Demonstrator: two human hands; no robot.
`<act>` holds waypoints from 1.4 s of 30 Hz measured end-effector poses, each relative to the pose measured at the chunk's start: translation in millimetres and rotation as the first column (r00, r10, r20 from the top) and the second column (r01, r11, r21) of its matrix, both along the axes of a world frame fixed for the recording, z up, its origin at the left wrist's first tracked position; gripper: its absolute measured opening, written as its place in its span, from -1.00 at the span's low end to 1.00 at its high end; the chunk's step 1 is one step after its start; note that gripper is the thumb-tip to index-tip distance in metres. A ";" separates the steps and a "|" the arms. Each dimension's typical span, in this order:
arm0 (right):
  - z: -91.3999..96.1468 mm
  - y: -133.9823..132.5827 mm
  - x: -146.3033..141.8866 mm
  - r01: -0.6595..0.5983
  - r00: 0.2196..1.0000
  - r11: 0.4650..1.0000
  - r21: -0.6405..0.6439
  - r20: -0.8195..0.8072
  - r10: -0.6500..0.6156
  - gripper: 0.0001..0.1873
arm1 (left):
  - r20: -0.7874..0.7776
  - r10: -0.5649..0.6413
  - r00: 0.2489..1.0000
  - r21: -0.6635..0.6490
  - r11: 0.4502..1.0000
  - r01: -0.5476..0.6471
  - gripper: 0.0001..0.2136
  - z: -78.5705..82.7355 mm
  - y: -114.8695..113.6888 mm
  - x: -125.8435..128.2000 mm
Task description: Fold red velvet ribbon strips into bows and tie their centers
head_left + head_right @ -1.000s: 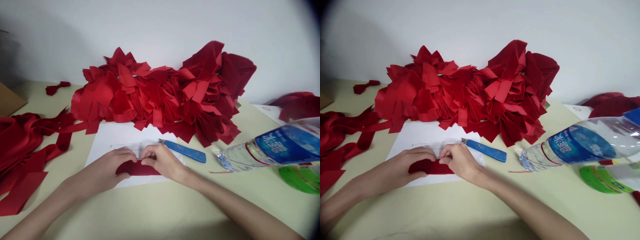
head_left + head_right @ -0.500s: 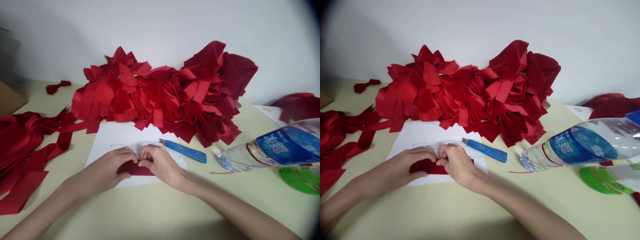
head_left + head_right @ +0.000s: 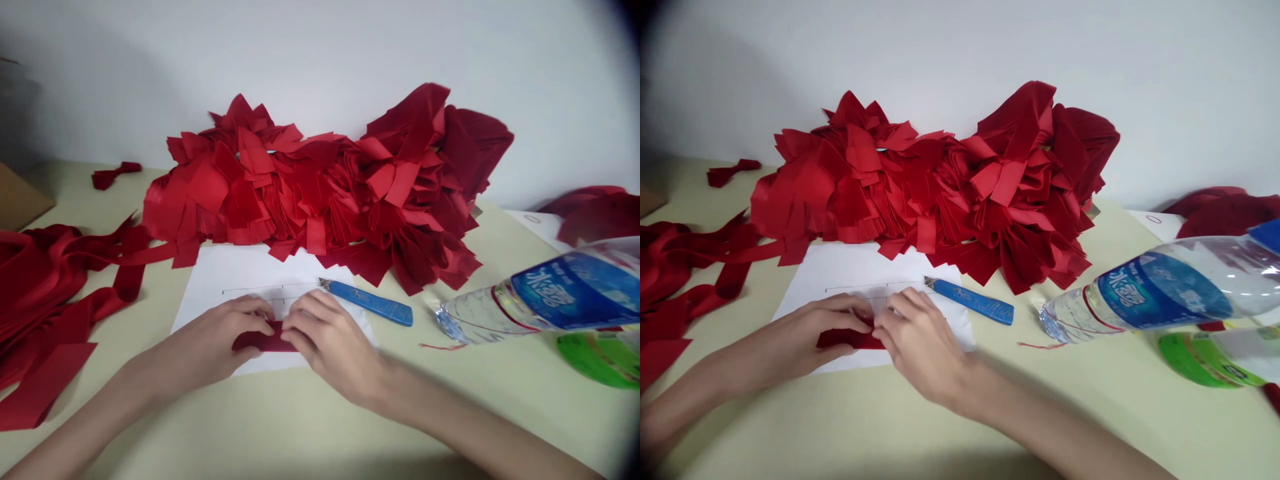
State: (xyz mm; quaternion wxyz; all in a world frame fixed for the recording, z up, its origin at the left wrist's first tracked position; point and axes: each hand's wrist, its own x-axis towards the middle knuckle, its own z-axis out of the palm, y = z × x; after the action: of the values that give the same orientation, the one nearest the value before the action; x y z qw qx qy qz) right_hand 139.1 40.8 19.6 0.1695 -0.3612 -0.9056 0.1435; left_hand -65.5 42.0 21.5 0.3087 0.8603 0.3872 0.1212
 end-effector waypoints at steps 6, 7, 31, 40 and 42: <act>-15.7 -16.4 9.5 -0.089 0.991 0.981 0.175 0.113 0.070 -0.83 | -0.005 -0.019 1.000 -0.016 1.000 0.019 -0.79 -4.0 1.8 -4.7; -17.8 -16.6 9.4 -0.090 0.991 0.977 0.193 0.115 0.069 -0.83 | -0.017 -0.033 0.999 -0.022 0.999 0.032 -0.79 -2.4 4.1 -5.6; -10.4 -16.3 45.3 -0.026 0.996 0.980 0.197 -0.081 0.042 -0.85 | -0.221 0.094 0.971 0.013 0.996 -0.093 -0.89 13.0 31.5 32.9; -19.5 -23.6 73.8 0.057 0.989 0.993 0.099 -0.142 -0.042 -0.88 | -0.226 0.077 0.971 -0.004 0.997 -0.080 -0.93 12.3 33.2 30.1; -21.4 -24.4 75.0 0.075 0.983 0.994 0.083 -0.173 -0.060 -0.89 | -0.221 0.076 0.972 -0.001 0.997 -0.078 -0.92 12.8 30.8 30.7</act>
State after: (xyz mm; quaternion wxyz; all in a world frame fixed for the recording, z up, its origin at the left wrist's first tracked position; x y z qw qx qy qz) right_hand 214.2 16.5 -1.8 0.2670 -0.3702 -0.8806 0.1272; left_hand -34.9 72.8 34.3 0.2628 0.8514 0.4526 0.0349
